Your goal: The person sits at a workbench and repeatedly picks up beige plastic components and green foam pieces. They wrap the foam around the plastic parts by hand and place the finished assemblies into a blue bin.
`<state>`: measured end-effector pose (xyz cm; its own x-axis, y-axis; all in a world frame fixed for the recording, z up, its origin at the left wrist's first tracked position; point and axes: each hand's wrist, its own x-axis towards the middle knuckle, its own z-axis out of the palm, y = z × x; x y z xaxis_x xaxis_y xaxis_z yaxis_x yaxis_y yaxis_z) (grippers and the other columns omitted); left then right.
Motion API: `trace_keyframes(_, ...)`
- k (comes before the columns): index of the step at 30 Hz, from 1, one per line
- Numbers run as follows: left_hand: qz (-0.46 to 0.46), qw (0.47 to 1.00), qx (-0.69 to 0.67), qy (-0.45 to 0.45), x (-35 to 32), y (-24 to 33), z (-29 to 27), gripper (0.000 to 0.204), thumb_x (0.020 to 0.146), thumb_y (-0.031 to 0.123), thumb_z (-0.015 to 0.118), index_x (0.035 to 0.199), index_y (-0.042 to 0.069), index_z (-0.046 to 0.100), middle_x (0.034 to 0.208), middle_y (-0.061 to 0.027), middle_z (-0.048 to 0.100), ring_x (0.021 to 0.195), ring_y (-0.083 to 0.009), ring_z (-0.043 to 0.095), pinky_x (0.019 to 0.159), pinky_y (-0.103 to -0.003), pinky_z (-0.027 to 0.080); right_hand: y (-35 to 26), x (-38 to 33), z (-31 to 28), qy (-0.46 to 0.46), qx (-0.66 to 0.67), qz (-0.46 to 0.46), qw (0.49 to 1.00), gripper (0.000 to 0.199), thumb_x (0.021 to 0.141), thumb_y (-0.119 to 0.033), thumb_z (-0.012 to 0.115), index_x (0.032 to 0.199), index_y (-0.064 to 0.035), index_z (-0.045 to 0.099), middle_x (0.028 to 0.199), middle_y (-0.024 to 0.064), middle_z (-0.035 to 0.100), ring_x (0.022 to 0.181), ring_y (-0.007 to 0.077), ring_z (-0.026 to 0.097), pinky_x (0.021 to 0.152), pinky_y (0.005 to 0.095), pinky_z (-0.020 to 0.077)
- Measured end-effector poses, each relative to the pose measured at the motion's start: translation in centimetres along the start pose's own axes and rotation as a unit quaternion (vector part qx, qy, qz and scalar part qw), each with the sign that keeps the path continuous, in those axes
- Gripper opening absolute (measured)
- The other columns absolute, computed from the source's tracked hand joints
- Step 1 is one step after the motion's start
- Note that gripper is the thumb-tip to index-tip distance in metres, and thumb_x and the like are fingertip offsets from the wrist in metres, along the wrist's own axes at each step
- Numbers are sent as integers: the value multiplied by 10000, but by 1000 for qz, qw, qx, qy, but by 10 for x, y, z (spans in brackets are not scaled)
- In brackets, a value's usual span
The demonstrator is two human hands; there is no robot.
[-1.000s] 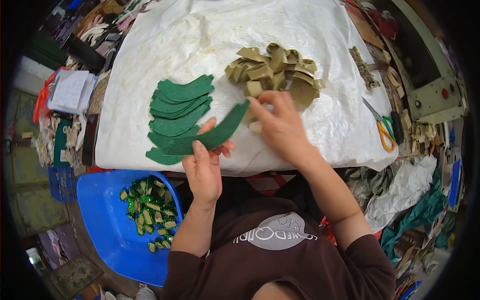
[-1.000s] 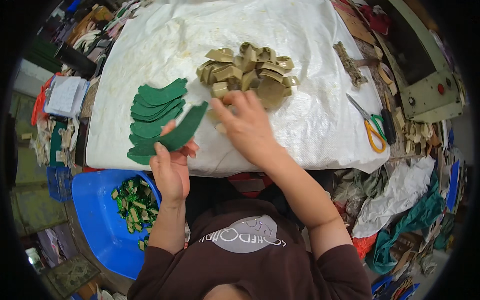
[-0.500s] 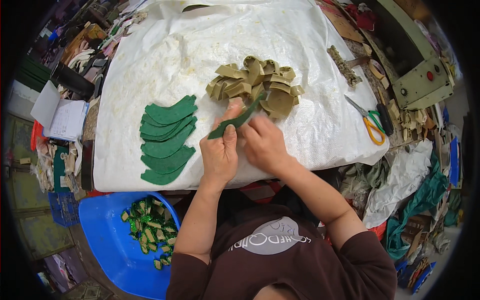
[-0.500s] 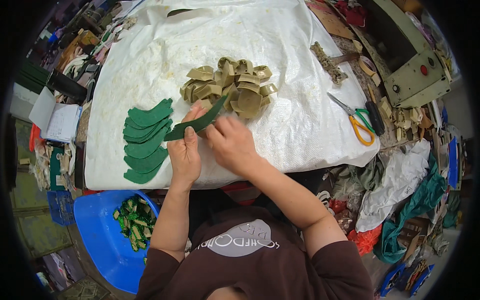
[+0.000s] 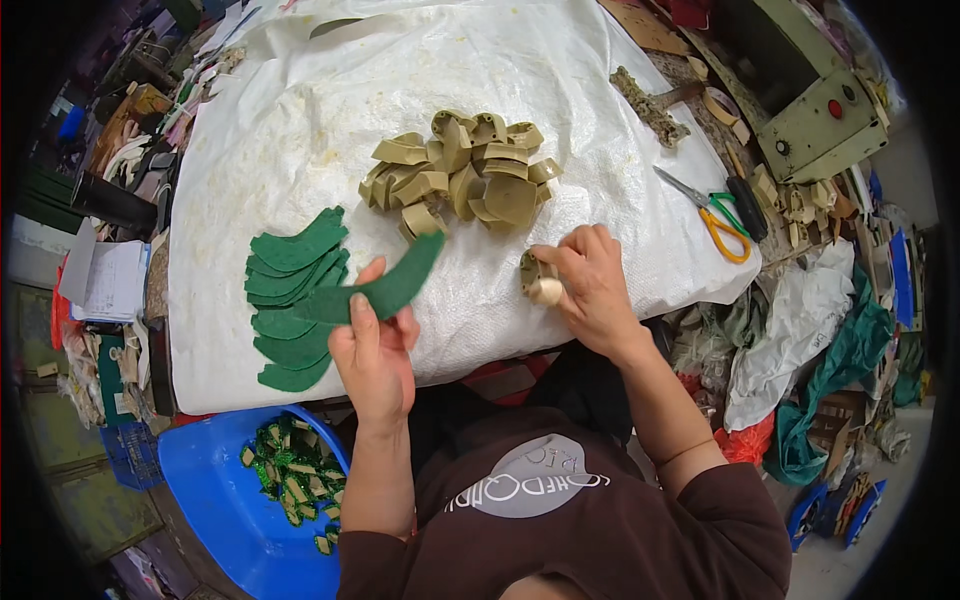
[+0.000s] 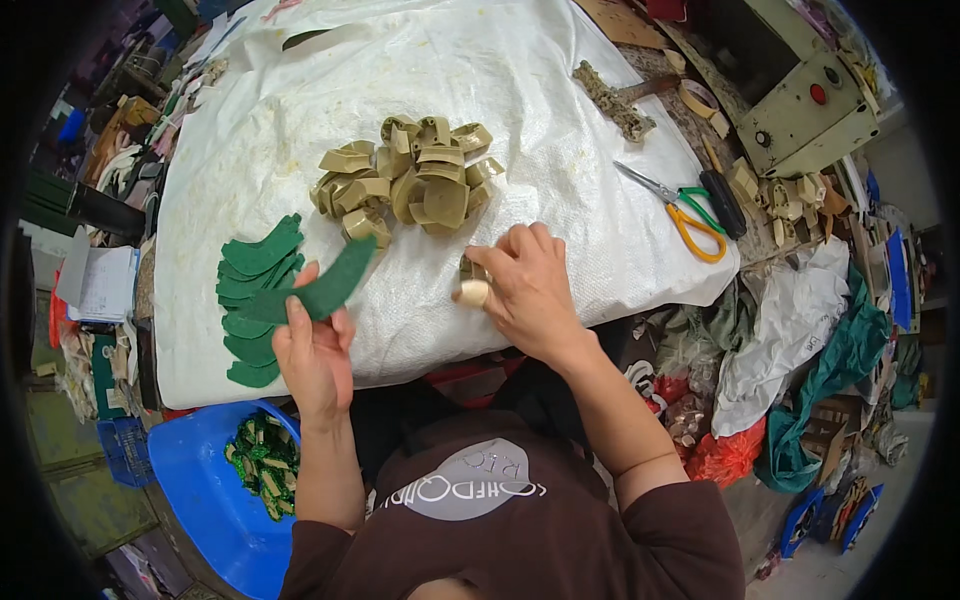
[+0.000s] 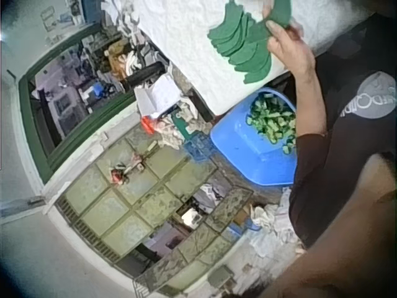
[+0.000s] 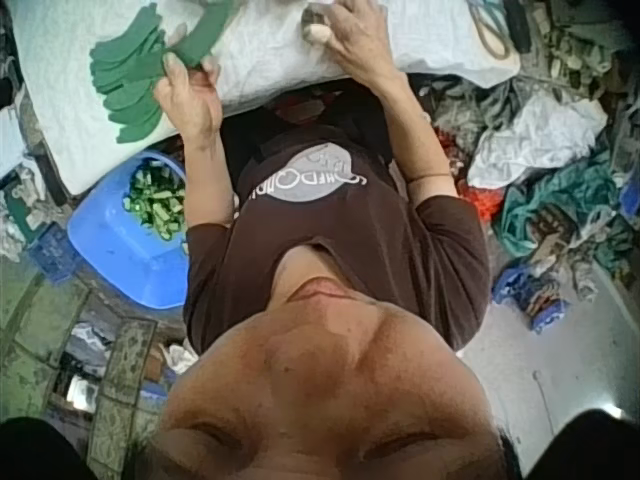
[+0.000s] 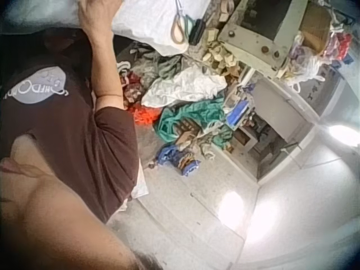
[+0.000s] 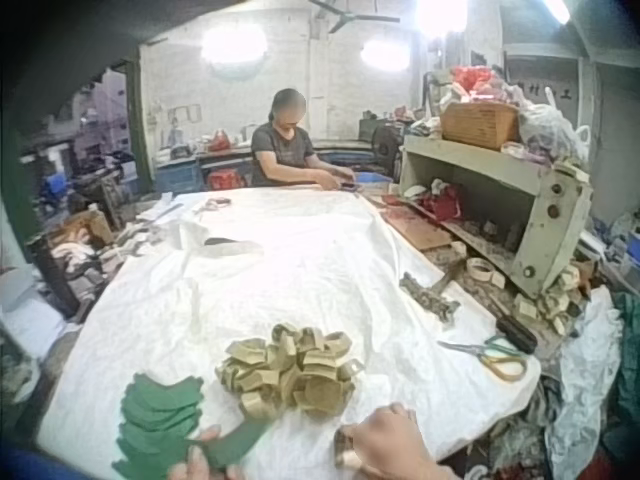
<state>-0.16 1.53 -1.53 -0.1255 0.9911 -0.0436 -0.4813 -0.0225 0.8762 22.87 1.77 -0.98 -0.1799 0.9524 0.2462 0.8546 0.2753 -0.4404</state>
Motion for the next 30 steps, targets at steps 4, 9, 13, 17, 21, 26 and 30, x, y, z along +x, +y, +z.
trace_keyframes(4,-74,997,-26,19,-18,-2,-4,389,997,180,415,1316,-42,403,758,-58,570,546,-83,469,454,-221,364,11,4,-14,-29,66,-124,990,456,644,-10,640,1095,-62,596,1038,97,557,1053,312,466,874,424,411)
trace_keyframes(9,-73,996,-44,-5,-27,-12,-4,367,999,201,405,1292,-19,428,917,-107,611,667,-123,531,524,-239,407,25,1,-3,-30,59,-52,996,498,625,75,590,1105,-57,589,1113,138,530,1045,331,480,898,406,416)
trace_keyframes(13,-97,991,-88,-24,-28,-15,-1,415,1008,272,368,1270,-41,445,957,-122,619,748,-165,572,593,-279,438,22,-1,4,100,15,-35,994,481,652,108,561,1089,-89,610,1032,131,565,957,297,540,862,372,439)
trace_keyframes(17,-101,991,-66,-54,-29,-15,0,432,1011,288,359,1269,-45,455,964,-125,620,766,-172,578,615,-290,445,29,-7,2,68,153,-24,986,463,673,111,569,1095,-75,609,989,148,582,890,336,581,796,381,481)
trace_keyframes(21,-71,997,-15,-27,-32,-20,0,439,1014,282,355,1269,-60,458,1020,-124,625,868,-170,600,709,-296,472,-26,-22,-4,95,471,-28,876,452,749,102,580,1172,-54,545,1024,181,607,878,327,614,764,380,505)
trace_keyframes(26,-71,994,-67,-42,-41,-8,18,381,1016,198,356,1203,-104,492,1218,-188,553,977,-183,598,864,-315,491,-54,-3,23,188,361,-235,883,470,708,107,619,1143,-55,546,1052,178,609,867,316,613,728,374,511)
trace_keyframes(30,-56,992,-59,-96,-46,0,17,390,1017,193,346,1210,-117,482,1224,-192,547,1069,-219,586,911,-333,491,-55,-3,33,220,350,-261,872,509,659,114,644,1133,-47,553,1045,172,603,879,332,605,718,397,515)
